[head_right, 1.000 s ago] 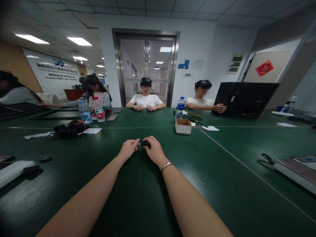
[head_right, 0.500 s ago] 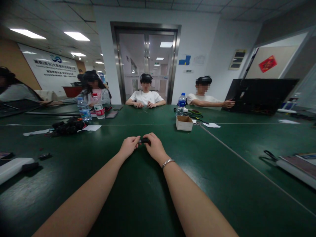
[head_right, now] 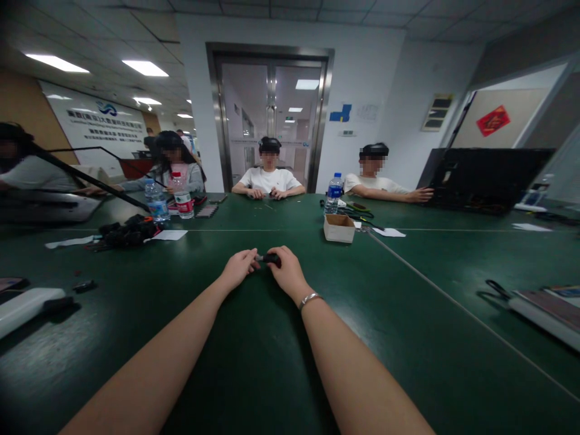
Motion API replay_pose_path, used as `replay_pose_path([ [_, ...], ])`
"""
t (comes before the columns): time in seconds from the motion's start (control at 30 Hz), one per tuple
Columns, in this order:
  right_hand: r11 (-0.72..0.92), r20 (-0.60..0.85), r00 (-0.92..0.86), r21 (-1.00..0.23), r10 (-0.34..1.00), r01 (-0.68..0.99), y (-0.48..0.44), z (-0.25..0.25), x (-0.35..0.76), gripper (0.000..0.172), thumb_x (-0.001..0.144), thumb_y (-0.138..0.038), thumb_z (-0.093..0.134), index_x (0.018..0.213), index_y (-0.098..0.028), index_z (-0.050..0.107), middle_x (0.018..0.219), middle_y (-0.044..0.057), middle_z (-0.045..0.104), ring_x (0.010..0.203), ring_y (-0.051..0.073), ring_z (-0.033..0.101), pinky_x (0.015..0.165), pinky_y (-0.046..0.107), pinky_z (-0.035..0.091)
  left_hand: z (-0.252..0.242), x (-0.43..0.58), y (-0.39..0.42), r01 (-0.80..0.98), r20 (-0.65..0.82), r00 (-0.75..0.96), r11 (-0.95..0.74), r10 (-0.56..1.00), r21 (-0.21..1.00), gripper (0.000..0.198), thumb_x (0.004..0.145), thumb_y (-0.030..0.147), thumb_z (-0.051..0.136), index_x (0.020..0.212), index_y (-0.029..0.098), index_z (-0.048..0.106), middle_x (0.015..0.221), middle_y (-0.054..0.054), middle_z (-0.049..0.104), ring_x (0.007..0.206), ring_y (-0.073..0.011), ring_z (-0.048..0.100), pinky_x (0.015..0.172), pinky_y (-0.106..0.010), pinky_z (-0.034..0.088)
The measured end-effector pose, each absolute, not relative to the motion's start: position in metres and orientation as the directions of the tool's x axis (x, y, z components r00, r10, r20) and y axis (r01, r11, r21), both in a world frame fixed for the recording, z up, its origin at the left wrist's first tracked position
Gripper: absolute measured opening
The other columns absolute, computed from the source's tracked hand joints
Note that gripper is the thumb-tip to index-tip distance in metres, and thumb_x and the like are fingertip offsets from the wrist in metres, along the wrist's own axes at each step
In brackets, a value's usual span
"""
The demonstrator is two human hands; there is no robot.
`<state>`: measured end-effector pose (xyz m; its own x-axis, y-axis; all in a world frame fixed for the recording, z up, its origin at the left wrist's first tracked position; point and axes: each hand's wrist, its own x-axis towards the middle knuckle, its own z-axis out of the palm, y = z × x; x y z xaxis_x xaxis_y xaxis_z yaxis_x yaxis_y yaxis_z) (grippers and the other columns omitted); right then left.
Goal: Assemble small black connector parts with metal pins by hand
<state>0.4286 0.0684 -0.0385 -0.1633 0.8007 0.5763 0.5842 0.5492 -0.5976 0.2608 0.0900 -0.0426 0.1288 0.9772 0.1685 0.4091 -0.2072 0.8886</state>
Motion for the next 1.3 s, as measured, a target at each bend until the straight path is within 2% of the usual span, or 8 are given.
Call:
replay_pose_path([
  [0.1, 0.545, 0.576, -0.16, -0.596, 0.802, 0.59, 0.0679, -0.0374, 0.4286, 0.026, 0.071, -0.007, 0.06, 0.094, -0.019, 0.063, 0.091, 0.003, 0.059, 0.077, 0.013, 0.055, 0.071, 0.029, 0.047, -0.046, 0.26, 0.0915, 0.486, 0.202, 0.161, -0.256, 0.966, 0.836, 0.042, 0.088, 0.049, 0.036, 0.078, 0.017, 0.062, 0.07, -0.003, 0.065, 0.064, -0.015, 0.057, 0.064, -0.027, 0.043],
  [0.2, 0.556, 0.588, -0.152, -0.602, 0.794, 0.573, 0.0693, -0.0383, 0.4295, 0.026, 0.072, -0.007, 0.059, 0.094, -0.02, 0.063, 0.091, 0.002, 0.059, 0.075, 0.013, 0.055, 0.069, 0.028, 0.047, -0.048, 0.2602, 0.0924, 0.387, 0.292, 0.183, -0.342, 0.939, 0.856, 0.021, 0.082, 0.036, 0.053, 0.09, 0.019, 0.061, 0.09, -0.004, 0.067, 0.083, -0.0157, 0.061, 0.074, -0.027, 0.045],
  [0.27, 0.55, 0.587, -0.141, -0.61, 0.797, 0.57, 0.07, -0.0389, 0.4299, 0.026, 0.072, -0.008, 0.059, 0.094, -0.02, 0.063, 0.091, 0.002, 0.059, 0.074, 0.012, 0.054, 0.068, 0.027, 0.047, -0.0481, 0.2605, 0.0924, 0.329, 0.296, 0.163, -0.334, 0.941, 0.883, 0.028, 0.077, 0.033, 0.061, 0.101, 0.019, 0.058, 0.098, -0.006, 0.066, 0.089, -0.0164, 0.061, 0.077, -0.027, 0.045],
  [0.43, 0.541, 0.572, -0.151, -0.608, 0.806, 0.581, 0.0693, -0.0392, 0.4289, 0.026, 0.072, -0.007, 0.059, 0.094, -0.019, 0.063, 0.09, 0.003, 0.059, 0.074, 0.012, 0.054, 0.068, 0.027, 0.046, -0.0478, 0.2608, 0.0914, 0.438, 0.175, 0.214, -0.255, 0.961, 0.862, 0.04, 0.087, 0.053, 0.039, 0.088, 0.019, 0.061, 0.076, -0.003, 0.067, 0.07, -0.0158, 0.06, 0.071, -0.03, 0.046],
  [0.63, 0.558, 0.59, -0.151, -0.604, 0.793, 0.569, 0.0701, -0.0399, 0.4292, 0.026, 0.072, -0.007, 0.059, 0.094, -0.019, 0.063, 0.09, 0.003, 0.059, 0.079, 0.014, 0.056, 0.071, 0.029, 0.047, -0.052, 0.2627, 0.0933, 0.304, 0.284, 0.205, -0.337, 0.937, 0.891, 0.033, 0.073, 0.031, 0.067, 0.103, 0.019, 0.06, 0.099, -0.007, 0.068, 0.09, -0.0168, 0.062, 0.083, -0.029, 0.046],
  [1.0, 0.541, 0.571, -0.151, -0.612, 0.807, 0.577, 0.069, -0.0388, 0.4282, 0.026, 0.071, -0.006, 0.06, 0.093, -0.019, 0.063, 0.09, 0.003, 0.059, 0.077, 0.013, 0.056, 0.07, 0.028, 0.047, -0.0483, 0.2612, 0.0913, 0.275, 0.28, 0.197, -0.327, 0.94, 0.904, 0.037, 0.071, 0.035, 0.069, 0.103, 0.019, 0.061, 0.099, -0.007, 0.068, 0.09, -0.0167, 0.062, 0.082, -0.028, 0.047],
  [1.13, 0.544, 0.571, -0.159, -0.603, 0.805, 0.584, 0.0696, -0.0393, 0.4282, 0.025, 0.071, -0.007, 0.059, 0.093, -0.019, 0.063, 0.09, 0.002, 0.059, 0.077, 0.013, 0.055, 0.072, 0.029, 0.047, -0.0487, 0.2607, 0.0926, 0.377, 0.199, 0.209, -0.267, 0.957, 0.887, 0.038, 0.083, 0.051, 0.047, 0.089, 0.018, 0.065, 0.081, -0.005, 0.069, 0.076, -0.0173, 0.062, 0.072, -0.03, 0.048],
  [1.3, 0.545, 0.576, -0.153, -0.605, 0.803, 0.581, 0.0714, -0.0418, 0.4296, 0.027, 0.071, -0.007, 0.061, 0.095, -0.019, 0.063, 0.091, 0.003, 0.059, 0.078, 0.014, 0.056, 0.073, 0.029, 0.047, -0.0472, 0.26, 0.0917, 0.256, 0.289, 0.223, -0.342, 0.931, 0.904, 0.026, 0.074, 0.032, 0.064, 0.096, 0.019, 0.063, 0.096, -0.006, 0.068, 0.09, -0.016, 0.062, 0.083, -0.028, 0.047],
])
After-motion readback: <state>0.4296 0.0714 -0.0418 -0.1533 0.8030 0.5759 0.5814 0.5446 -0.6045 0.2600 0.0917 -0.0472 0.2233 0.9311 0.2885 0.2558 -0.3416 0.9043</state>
